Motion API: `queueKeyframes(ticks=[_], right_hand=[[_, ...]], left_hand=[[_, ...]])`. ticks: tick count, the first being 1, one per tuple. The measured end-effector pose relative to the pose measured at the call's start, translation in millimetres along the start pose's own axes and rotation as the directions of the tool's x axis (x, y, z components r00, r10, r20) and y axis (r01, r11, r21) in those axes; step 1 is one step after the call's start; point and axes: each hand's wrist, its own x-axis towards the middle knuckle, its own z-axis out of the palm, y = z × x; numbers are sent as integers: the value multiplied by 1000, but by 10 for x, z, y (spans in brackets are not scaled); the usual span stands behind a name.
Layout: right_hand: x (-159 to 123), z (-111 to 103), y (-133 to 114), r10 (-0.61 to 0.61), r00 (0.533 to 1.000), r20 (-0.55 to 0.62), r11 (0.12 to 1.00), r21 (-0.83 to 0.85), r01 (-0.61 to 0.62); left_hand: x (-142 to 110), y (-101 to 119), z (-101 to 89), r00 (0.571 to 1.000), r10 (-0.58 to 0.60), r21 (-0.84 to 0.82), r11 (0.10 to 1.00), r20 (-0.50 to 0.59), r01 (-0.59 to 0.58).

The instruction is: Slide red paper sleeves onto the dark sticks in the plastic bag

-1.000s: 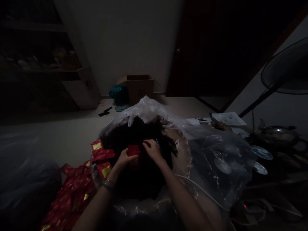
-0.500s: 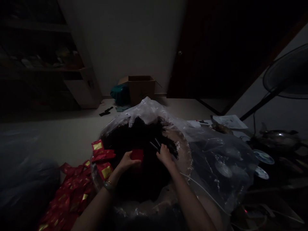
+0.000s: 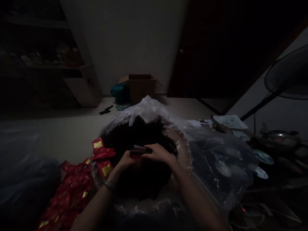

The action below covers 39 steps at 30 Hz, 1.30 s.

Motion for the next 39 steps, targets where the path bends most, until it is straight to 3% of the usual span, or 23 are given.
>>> queueKeyframes(ticks=[7, 20, 27, 39], right_hand=[[68, -7, -172, 69, 998, -2, 985, -157, -68], [28, 50, 3, 47, 998, -48, 998, -43, -49], [30, 73, 25, 70, 997, -44, 994, -84, -73], [64, 58, -2, 30, 998, -48, 998, -61, -33]], left_hand=[[12, -4, -30, 1000, -25, -7, 1000, -9, 25], [3, 31, -21, 999, -36, -13, 999, 6, 36], [29, -27, -49, 996, -41, 49, 998, -79, 45], [32, -46, -72, 998, -49, 58, 997, -34, 51]])
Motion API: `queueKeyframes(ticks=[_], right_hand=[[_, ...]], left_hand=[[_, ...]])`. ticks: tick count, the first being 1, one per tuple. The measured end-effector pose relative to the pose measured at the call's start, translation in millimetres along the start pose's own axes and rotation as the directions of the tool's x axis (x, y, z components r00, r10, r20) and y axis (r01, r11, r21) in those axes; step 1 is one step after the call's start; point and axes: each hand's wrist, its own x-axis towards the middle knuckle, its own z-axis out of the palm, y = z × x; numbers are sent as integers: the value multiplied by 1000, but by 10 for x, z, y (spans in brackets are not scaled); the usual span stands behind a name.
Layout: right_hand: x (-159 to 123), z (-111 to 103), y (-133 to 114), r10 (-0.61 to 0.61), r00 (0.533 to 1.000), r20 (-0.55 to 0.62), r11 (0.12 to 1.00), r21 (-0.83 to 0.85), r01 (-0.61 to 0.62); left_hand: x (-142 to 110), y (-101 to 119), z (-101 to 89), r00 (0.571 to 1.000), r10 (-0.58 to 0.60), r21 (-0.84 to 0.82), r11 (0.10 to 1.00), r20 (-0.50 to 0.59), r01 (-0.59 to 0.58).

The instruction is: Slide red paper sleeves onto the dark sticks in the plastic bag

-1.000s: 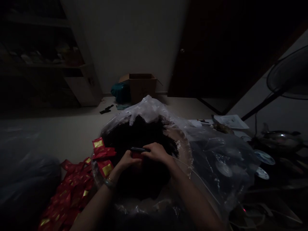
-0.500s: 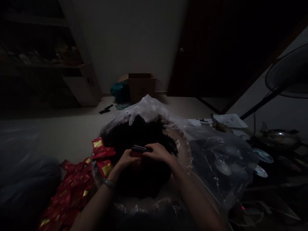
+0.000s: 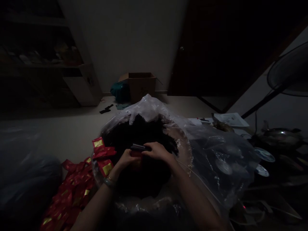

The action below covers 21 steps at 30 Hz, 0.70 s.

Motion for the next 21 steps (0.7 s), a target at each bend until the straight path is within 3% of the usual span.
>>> queueKeyframes(ticks=[15, 21], right_hand=[[10, 32, -7, 35, 999, -6, 999, -34, -35], [17, 77, 28, 53, 999, -12, 998, -44, -53]], left_hand=[[-4, 51, 2, 1000, 11, 22, 1000, -22, -10], [10, 62, -20, 995, 58, -29, 998, -79, -60]])
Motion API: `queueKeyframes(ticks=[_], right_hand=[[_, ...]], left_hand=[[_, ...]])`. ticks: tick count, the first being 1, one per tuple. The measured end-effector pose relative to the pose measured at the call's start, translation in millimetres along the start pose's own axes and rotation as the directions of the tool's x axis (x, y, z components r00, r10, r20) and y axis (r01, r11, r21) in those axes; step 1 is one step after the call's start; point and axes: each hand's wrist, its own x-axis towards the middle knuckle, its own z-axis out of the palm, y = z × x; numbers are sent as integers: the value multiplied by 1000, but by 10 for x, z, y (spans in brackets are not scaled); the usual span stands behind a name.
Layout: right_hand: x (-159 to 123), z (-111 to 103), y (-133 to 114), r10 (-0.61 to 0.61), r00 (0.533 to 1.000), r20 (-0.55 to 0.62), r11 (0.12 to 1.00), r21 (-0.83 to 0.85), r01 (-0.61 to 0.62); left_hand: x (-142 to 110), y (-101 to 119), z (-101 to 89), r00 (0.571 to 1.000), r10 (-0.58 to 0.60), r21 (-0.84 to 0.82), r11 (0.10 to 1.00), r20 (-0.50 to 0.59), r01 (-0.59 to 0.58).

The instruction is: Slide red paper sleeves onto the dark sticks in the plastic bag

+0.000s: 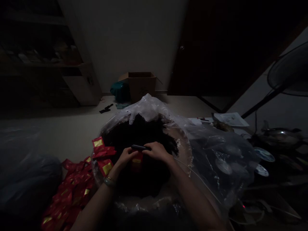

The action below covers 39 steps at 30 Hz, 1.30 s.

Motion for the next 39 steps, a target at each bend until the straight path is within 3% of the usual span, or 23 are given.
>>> queueKeyframes(ticks=[4, 7, 10, 14, 17, 19, 21, 23, 25, 29, 39], right_hand=[[18, 48, 30, -2, 1000, 6, 998, 64, 1], [38, 79, 104, -6, 1000, -23, 979, 202, 11], [39, 120, 262, 113, 985, -131, 962, 262, -75], [-21, 227, 512, 263, 960, -93, 964, 58, -259], [-55, 320, 564, 298, 950, -88, 950, -66, -304], [-32, 382, 481, 249, 951, -184, 965, -38, -260], [32, 457, 321, 150, 950, -276, 987, 99, -127], [118, 547, 136, 67, 944, -322, 959, 281, 28], [200, 637, -13, 71, 925, -372, 914, 396, 89], [287, 736, -101, 143, 900, -411, 851, 516, 101], [251, 660, 26, 136, 936, -324, 777, 622, 102]], left_hand=[[8, -23, 2, 999, -43, -16, 999, -20, 43], [2, -19, 9, 998, -56, -25, 998, -30, 56], [-2, 7, 12, 996, -19, -67, 998, -86, 13], [10, 17, 3, 975, -19, -98, 995, -222, -3], [23, -9, -2, 965, -30, -93, 996, -260, 6], [27, -26, -1, 962, 6, -66, 998, -273, -25], [26, -29, 0, 958, 48, -28, 998, -282, -58], [20, -17, 0, 958, 83, 9, 996, -276, -83], [11, 0, -2, 957, 112, 46, 994, -268, -103], [4, 16, 4, 951, 146, 117, 986, -272, -118], [13, 19, -43, 981, 113, 39, 993, -157, -109]])
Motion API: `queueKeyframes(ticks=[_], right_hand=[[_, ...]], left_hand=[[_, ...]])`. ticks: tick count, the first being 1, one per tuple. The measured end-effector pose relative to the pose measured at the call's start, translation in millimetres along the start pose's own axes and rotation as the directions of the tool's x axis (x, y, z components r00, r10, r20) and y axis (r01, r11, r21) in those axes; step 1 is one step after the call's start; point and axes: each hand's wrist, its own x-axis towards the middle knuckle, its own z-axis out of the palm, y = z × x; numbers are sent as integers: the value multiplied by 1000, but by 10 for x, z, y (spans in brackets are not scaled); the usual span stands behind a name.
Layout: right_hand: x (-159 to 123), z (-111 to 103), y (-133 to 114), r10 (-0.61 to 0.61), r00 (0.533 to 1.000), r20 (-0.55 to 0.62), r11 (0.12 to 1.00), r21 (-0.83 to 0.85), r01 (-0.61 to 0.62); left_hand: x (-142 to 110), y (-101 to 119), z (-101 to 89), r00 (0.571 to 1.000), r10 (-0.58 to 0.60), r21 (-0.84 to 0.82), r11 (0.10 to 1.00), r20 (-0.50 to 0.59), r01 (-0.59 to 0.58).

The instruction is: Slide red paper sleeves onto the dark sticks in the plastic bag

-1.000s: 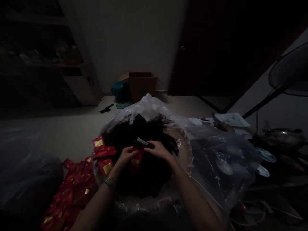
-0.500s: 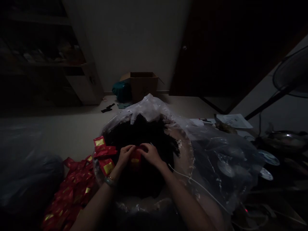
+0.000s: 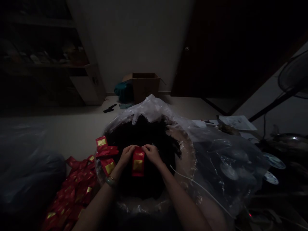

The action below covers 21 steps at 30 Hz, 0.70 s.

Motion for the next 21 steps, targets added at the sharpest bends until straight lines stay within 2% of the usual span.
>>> queueKeyframes(ticks=[2, 6, 9, 13, 21], right_hand=[[-4, -11, -1, -4, 1000, -9, 1000, 12, 4], [-28, -9, 7, -12, 995, -102, 999, 43, 17], [-56, -7, 24, -19, 990, -137, 998, 59, 28], [-82, -15, 46, -29, 991, -128, 998, 59, 37], [-104, -18, -1, -57, 988, -147, 998, 10, 59]], left_hand=[[9, -3, -12, 1000, -5, 11, 1000, -26, 5], [22, -37, -11, 989, 51, 29, 998, -139, -47], [18, -61, -8, 983, 82, 36, 996, -163, -77], [8, -64, 3, 983, 73, -24, 997, -168, -78], [-7, -17, 0, 991, 106, -179, 977, -80, -119]])
